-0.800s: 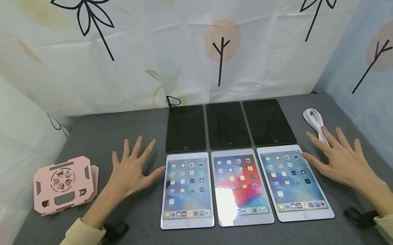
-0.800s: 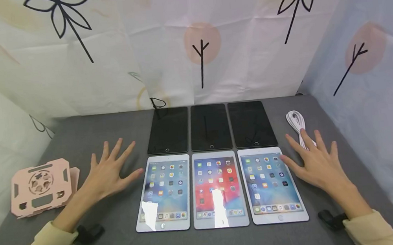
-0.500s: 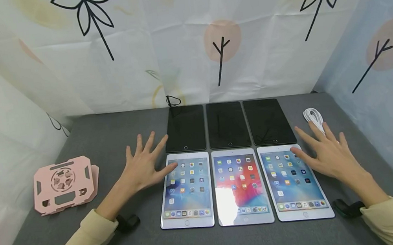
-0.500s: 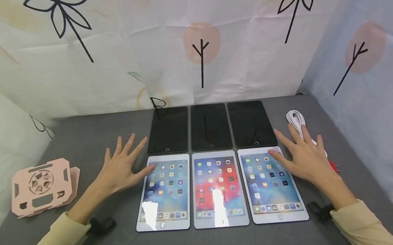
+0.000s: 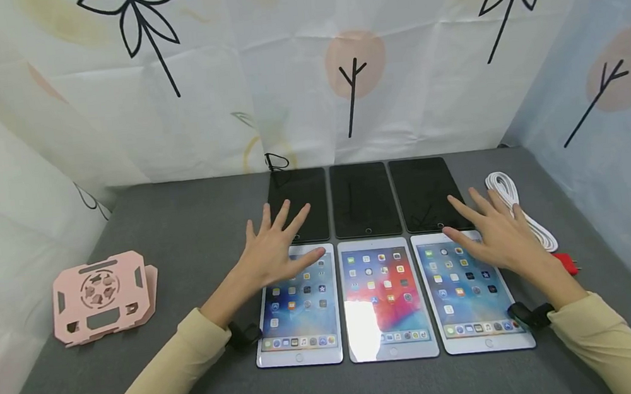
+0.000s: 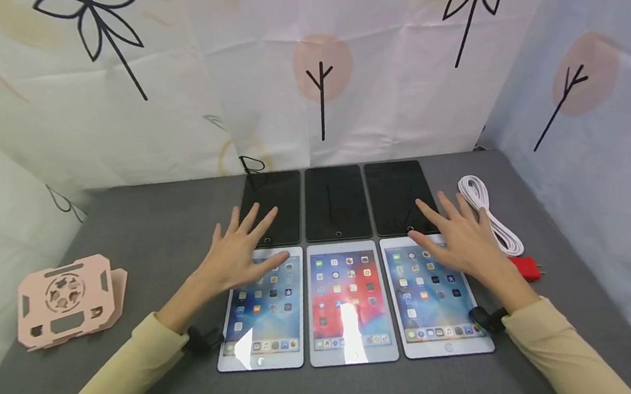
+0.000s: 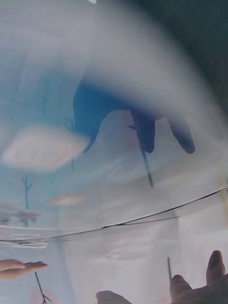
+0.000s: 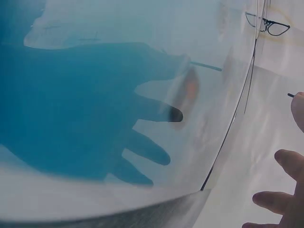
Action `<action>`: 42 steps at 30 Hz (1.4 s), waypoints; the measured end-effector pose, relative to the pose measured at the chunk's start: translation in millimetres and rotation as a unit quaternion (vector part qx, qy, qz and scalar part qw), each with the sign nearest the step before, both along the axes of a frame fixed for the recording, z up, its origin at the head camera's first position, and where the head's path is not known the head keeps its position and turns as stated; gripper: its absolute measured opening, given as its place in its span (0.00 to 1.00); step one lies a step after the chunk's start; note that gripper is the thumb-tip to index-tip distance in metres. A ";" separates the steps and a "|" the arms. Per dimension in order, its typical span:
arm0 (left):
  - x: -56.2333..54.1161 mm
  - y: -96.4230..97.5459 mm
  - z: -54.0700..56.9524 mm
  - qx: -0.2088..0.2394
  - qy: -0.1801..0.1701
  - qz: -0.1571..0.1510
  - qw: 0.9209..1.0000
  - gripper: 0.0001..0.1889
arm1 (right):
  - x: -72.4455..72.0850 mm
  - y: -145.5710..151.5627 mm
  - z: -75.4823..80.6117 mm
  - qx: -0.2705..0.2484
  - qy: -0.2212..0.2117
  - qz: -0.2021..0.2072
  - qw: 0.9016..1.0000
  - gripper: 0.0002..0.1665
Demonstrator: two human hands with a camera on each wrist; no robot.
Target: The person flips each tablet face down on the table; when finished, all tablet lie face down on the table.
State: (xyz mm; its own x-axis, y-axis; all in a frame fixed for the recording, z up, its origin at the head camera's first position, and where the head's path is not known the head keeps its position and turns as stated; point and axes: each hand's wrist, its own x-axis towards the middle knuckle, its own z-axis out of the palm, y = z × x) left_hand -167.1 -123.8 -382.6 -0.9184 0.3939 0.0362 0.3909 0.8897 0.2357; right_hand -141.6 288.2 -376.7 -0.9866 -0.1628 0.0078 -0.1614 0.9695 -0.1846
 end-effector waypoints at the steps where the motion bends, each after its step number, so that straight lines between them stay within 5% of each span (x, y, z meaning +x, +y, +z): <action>1: -1.3 5.3 0.3 0.002 -0.001 -0.003 1.000 0.48 | -1.0 -1.0 0.4 0.000 -0.002 0.002 1.000 0.48; 15: -25.3 90.5 3.8 0.014 -0.028 -0.053 0.998 0.50 | -20.2 -16.6 7.3 0.001 -0.038 0.017 0.999 0.49; 32: -48.8 162.4 -1.0 0.028 -0.092 -0.049 0.994 0.57 | -50.3 1.2 1.0 -0.033 -0.075 -0.002 0.997 0.53; 42: -64.5 182.8 -13.5 0.039 -0.130 -0.003 0.991 0.57 | -64.5 11.2 1.2 -0.012 -0.141 -0.012 0.990 0.64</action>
State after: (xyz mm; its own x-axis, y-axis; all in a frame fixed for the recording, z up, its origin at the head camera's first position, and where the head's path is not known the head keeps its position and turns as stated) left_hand -231.6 58.9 -396.1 -0.8978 0.4056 -0.1716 0.3137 0.8625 0.3972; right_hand -206.1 299.4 -375.4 -0.9537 -0.1424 -0.2649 -0.0771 0.9671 -0.2424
